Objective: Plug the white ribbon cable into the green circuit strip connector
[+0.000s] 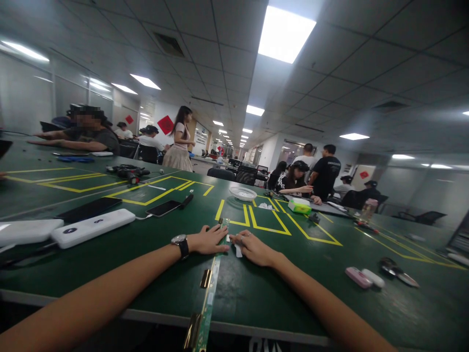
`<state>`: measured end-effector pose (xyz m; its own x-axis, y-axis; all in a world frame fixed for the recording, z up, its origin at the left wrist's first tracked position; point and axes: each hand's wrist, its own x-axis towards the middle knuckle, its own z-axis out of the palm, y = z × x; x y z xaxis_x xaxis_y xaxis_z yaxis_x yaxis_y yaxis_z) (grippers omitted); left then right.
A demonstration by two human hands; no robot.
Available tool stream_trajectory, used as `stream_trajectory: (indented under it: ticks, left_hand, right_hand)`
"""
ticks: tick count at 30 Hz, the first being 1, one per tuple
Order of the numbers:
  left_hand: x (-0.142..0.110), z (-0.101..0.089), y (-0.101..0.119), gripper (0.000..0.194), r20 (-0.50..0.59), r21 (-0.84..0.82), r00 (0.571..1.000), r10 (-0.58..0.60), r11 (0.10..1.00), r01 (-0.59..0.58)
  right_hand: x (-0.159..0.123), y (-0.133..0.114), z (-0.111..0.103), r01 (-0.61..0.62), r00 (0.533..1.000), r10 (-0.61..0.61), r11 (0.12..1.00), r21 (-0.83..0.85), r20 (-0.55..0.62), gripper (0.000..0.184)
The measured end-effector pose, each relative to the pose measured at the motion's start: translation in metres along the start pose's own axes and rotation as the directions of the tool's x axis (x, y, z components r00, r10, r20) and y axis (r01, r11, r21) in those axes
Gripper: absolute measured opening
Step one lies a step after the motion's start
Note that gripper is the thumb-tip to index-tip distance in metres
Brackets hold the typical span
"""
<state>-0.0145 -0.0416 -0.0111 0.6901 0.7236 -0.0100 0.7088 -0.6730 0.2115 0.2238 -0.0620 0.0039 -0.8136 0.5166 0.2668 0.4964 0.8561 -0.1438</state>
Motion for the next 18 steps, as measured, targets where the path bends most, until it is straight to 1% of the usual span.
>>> stream_trajectory:
  ticks: [8, 12, 18]
  left_hand:
    - [-0.0008, -0.0013, 0.0065, 0.08, 0.023, 0.017, 0.999, -0.032, 0.999, 0.032]
    - [-0.0017, -0.0029, 0.0081, 0.08, 0.028, 0.01, 0.999, -0.033, 0.999, 0.032]
    - [-0.0018, -0.0041, 0.0084, 0.079, 0.032, -0.007, 0.999, -0.029, 1.0, 0.029]
  right_hand:
    - [0.0014, -0.0031, 0.004, -0.014, 1.0, 0.014, 1.0, 0.001, -0.007, 0.04]
    - [0.0017, -0.0025, 0.004, -0.017, 1.0, 0.017, 1.0, 0.026, 0.006, 0.038]
    - [0.002, -0.0025, 0.0031, -0.002, 1.0, 0.002, 0.999, 0.037, -0.005, 0.037]
